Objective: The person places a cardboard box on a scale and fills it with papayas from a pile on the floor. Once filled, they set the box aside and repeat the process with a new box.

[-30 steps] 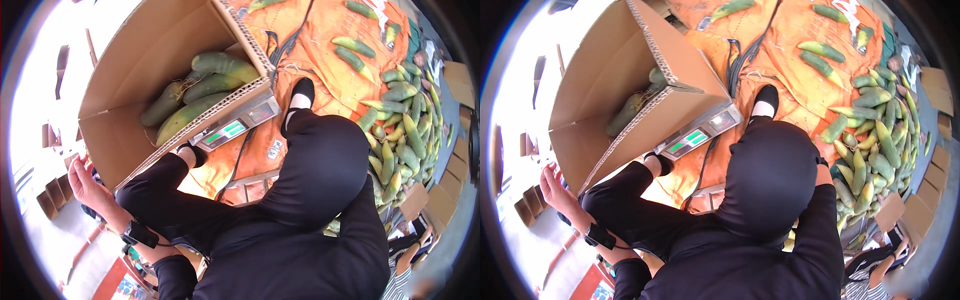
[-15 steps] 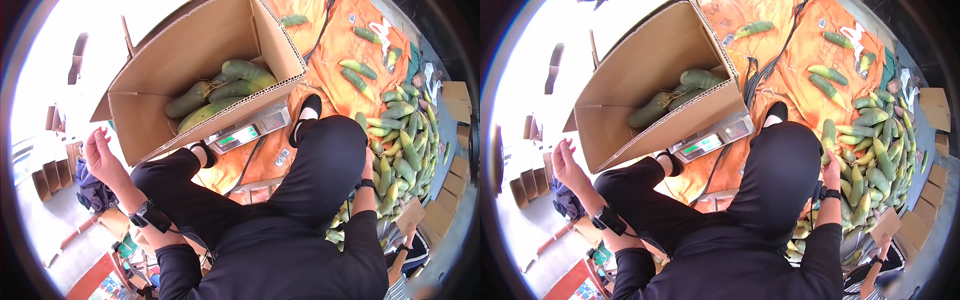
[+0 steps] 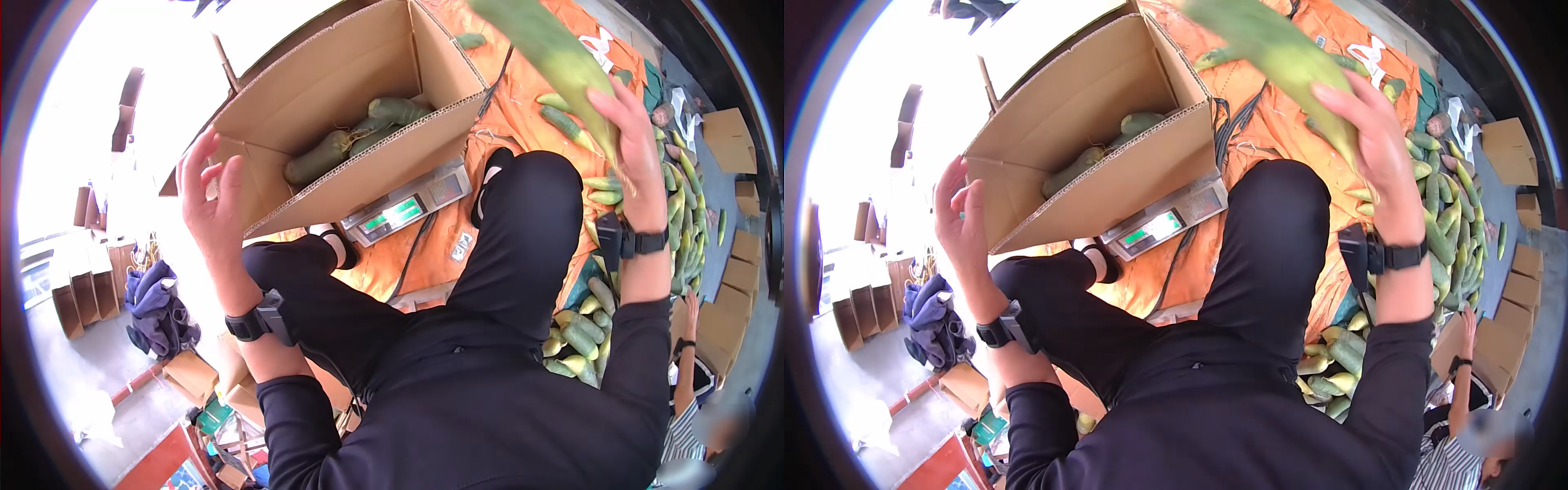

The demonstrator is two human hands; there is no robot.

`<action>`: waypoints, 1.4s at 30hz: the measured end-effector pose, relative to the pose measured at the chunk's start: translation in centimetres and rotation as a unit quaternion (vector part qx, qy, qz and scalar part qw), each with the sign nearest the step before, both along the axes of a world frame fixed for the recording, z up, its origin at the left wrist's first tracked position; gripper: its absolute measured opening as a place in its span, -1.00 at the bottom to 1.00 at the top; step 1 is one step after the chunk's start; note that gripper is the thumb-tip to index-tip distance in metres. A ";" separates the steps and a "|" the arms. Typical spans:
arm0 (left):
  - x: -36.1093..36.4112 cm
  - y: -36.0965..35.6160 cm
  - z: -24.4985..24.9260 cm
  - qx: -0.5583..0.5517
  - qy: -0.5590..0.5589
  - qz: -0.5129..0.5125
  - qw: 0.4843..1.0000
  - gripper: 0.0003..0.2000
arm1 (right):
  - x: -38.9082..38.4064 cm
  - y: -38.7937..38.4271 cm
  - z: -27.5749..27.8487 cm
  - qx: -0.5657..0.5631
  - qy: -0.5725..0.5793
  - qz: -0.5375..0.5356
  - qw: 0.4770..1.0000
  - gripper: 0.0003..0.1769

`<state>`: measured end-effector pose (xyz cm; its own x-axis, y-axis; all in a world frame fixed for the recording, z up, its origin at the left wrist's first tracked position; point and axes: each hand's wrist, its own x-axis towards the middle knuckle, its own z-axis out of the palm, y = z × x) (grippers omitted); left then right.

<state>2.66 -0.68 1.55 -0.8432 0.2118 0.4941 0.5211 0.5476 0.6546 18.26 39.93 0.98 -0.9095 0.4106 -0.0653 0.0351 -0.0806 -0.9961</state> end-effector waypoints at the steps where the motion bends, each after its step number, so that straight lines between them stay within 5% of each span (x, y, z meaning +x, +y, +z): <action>1: 0.1 0.6 0.5 0.001 0.000 -0.002 1.000 -0.62 | -1.0 -0.7 1.1 0.024 -0.018 0.033 0.999 -0.50; 9: 0.8 4.6 3.2 -0.176 0.030 -0.184 0.967 -0.17 | -8.1 -11.0 2.6 0.021 -0.018 0.280 0.960 -0.52; 13: -0.5 3.0 2.5 -0.182 -0.066 -0.200 0.960 -0.30 | -8.8 -12.3 1.5 0.000 -0.047 0.305 0.951 -0.50; 21: -1.4 0.9 0.5 -0.264 -0.103 -0.045 0.958 -0.47 | -2.6 -2.9 -1.2 -0.063 0.052 0.037 0.996 -0.66; 26: -3.1 1.5 -1.3 -0.327 -0.136 -0.032 0.935 -0.46 | 5.2 1.3 -11.8 -0.005 -0.142 -0.128 0.981 -0.76; 29: -3.7 1.6 -2.8 -0.335 -0.129 -0.045 0.932 -0.47 | 11.2 1.7 -21.2 0.006 -0.269 -0.138 0.953 -0.74; 31: -3.5 2.3 -2.7 -0.270 -0.263 -0.001 0.926 -0.47 | 14.6 0.5 -25.0 -0.032 -0.345 -0.139 0.927 -0.77; 33: -4.1 1.6 -3.3 -0.268 -0.264 -0.014 0.926 -0.51 | 17.8 -0.1 -28.8 -0.036 -0.418 -0.134 0.898 -0.78; 35: -6.1 -0.3 -4.9 -0.171 -0.273 -0.077 0.943 -0.55 | 21.0 -0.2 -32.4 0.109 -0.453 -0.111 0.878 -0.77; 41: -4.3 0.2 -3.3 -0.191 -0.232 -0.033 0.953 -0.61 | 27.9 3.3 -35.1 0.299 -0.497 -0.140 0.802 -0.76; 42: -4.2 -0.2 -3.1 -0.172 -0.227 -0.019 0.958 -0.61 | 29.5 4.5 -35.8 0.234 -0.515 -0.166 0.808 -0.79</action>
<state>-1.54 -0.88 -1.52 -0.9432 0.3312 -0.0257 0.2499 0.7583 0.6022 47.76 44.47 -34.79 -0.3069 0.8191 -0.4847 0.9181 0.1207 -0.3775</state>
